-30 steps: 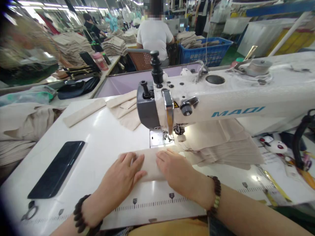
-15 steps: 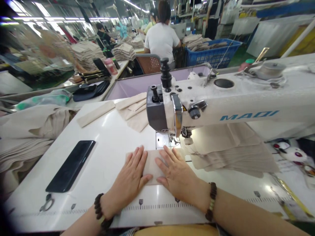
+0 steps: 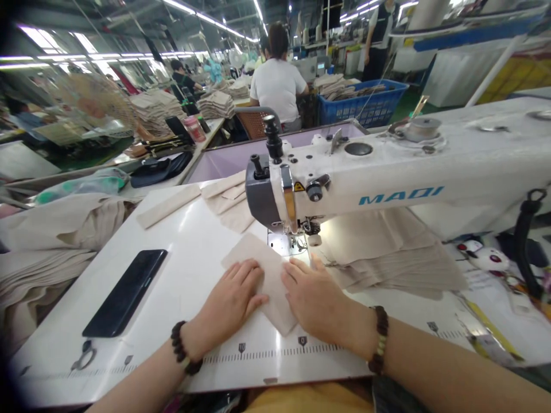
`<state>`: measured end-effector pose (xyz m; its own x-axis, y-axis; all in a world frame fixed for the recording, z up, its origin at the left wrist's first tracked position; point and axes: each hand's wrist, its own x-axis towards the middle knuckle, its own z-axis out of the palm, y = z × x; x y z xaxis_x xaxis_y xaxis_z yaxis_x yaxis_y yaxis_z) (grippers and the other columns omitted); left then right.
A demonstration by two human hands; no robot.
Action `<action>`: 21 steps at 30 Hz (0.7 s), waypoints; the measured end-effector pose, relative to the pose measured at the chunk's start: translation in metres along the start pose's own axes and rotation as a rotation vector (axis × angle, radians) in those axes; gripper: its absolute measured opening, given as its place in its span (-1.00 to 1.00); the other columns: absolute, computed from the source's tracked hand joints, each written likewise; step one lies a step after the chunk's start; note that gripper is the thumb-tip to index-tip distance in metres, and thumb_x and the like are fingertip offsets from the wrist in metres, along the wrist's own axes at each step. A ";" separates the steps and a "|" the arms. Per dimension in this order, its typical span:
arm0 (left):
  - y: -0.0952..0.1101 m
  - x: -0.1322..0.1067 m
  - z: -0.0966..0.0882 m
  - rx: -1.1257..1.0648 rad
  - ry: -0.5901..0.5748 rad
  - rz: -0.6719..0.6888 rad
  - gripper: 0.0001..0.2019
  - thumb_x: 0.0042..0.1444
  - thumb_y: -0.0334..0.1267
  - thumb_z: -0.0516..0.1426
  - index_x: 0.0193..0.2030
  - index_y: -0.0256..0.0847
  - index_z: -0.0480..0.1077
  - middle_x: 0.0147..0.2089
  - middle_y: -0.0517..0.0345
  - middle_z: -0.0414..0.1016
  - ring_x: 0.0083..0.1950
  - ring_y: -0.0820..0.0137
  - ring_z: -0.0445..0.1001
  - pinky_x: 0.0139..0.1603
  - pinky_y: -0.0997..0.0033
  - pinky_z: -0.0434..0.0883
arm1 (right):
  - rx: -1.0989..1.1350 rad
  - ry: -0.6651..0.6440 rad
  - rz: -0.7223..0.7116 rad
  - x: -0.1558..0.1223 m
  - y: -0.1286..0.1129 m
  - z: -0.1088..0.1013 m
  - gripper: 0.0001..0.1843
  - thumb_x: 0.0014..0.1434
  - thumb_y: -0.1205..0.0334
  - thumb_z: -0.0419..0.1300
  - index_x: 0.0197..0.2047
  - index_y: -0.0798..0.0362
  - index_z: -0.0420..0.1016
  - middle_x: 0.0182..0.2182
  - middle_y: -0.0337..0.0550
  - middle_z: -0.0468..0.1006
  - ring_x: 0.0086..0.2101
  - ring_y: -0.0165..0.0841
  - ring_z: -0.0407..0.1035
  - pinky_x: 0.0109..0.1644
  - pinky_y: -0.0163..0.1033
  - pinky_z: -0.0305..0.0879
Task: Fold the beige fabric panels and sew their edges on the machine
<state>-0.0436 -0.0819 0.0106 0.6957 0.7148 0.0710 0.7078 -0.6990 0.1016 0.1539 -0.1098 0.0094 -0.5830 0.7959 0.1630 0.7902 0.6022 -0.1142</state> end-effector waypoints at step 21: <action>-0.013 0.072 0.013 -0.088 -0.012 0.204 -0.78 0.20 -0.39 0.04 -0.01 -0.34 0.23 0.09 -0.11 0.25 0.16 0.22 0.21 0.20 0.10 0.20 | 0.060 0.043 -0.082 -0.008 0.050 0.008 -0.70 0.17 0.48 -0.03 -0.06 0.16 0.38 -0.39 -0.13 0.30 -0.39 -0.30 0.14 -0.33 -0.20 0.01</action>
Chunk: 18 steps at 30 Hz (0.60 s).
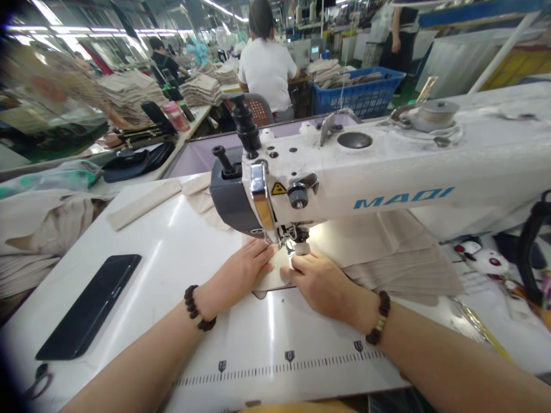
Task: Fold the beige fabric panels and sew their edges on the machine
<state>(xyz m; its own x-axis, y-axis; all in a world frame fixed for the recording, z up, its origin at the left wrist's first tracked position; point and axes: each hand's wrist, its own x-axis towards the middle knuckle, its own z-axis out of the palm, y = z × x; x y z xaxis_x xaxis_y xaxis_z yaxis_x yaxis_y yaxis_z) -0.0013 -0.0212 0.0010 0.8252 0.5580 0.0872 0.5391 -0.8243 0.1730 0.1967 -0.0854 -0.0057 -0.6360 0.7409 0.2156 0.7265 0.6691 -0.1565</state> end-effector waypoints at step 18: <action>-0.007 0.005 -0.002 -0.011 0.039 0.044 -0.80 0.19 -0.36 0.06 -0.05 -0.35 0.27 -0.03 -0.04 0.32 0.08 0.24 0.26 0.12 0.15 0.28 | 0.004 0.022 0.022 0.002 -0.002 0.002 -0.69 0.15 0.49 -0.03 -0.07 0.16 0.37 -0.39 -0.12 0.31 -0.41 -0.32 0.15 -0.33 -0.22 0.02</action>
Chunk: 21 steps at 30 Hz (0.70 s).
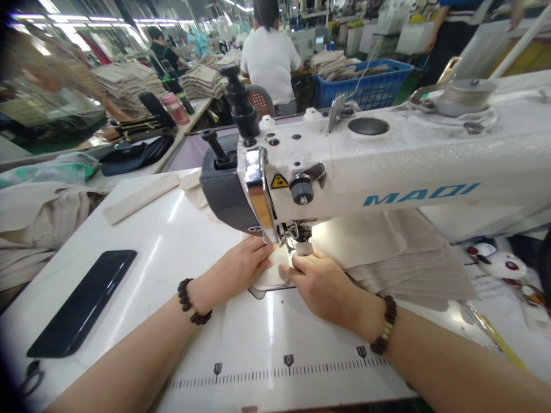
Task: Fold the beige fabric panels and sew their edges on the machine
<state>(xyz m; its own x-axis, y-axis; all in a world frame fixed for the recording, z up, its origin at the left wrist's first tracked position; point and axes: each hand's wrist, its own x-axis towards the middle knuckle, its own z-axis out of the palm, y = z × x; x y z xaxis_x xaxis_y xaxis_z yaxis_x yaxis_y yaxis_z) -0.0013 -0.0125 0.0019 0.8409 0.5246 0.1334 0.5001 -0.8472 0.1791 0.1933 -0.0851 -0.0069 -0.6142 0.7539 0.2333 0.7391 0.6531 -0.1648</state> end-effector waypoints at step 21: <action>0.009 -0.007 -0.008 -0.081 -0.058 0.116 -0.83 0.25 -0.40 -0.03 -0.16 -0.35 0.37 -0.14 0.05 0.35 -0.04 0.35 0.33 0.06 0.36 0.31 | 0.015 0.049 0.039 0.005 0.001 -0.003 -0.67 0.05 0.51 -0.03 -0.12 0.22 0.39 -0.41 -0.09 0.37 -0.43 -0.33 0.23 -0.41 -0.26 0.11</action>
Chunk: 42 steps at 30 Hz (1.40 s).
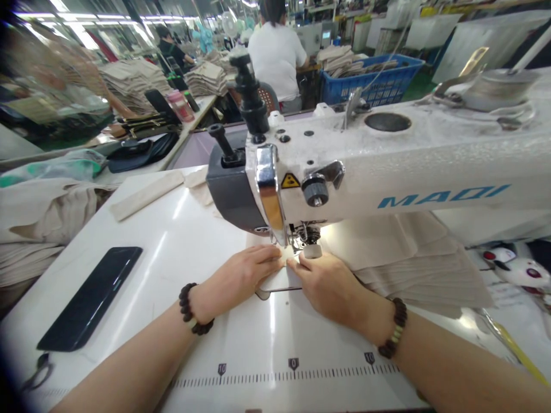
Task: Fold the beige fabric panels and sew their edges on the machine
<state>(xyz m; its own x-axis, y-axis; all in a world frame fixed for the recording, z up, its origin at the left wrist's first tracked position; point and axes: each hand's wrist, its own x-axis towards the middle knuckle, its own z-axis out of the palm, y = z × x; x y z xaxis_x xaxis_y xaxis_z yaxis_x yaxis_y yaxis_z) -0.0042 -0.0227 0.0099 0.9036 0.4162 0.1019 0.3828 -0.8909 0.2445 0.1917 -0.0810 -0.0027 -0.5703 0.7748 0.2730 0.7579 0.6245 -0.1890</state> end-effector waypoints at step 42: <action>0.010 0.009 -0.003 0.173 -0.060 -0.221 -0.81 0.24 -0.27 0.00 -0.29 -0.33 0.37 -0.28 0.04 0.34 -0.21 0.27 0.33 -0.22 0.28 0.40 | -0.065 0.100 0.037 0.002 0.001 0.003 -0.57 0.02 0.52 -0.04 -0.02 0.23 0.36 -0.34 -0.04 0.43 -0.42 -0.34 0.28 -0.46 -0.31 0.09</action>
<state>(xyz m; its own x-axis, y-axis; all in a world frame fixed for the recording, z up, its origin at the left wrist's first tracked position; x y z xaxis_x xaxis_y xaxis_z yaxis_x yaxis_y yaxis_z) 0.0074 -0.0271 0.0158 0.8026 0.5965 0.0060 0.5939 -0.8000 0.0858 0.1908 -0.0784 -0.0052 -0.5094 0.7815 0.3602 0.7988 0.5851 -0.1399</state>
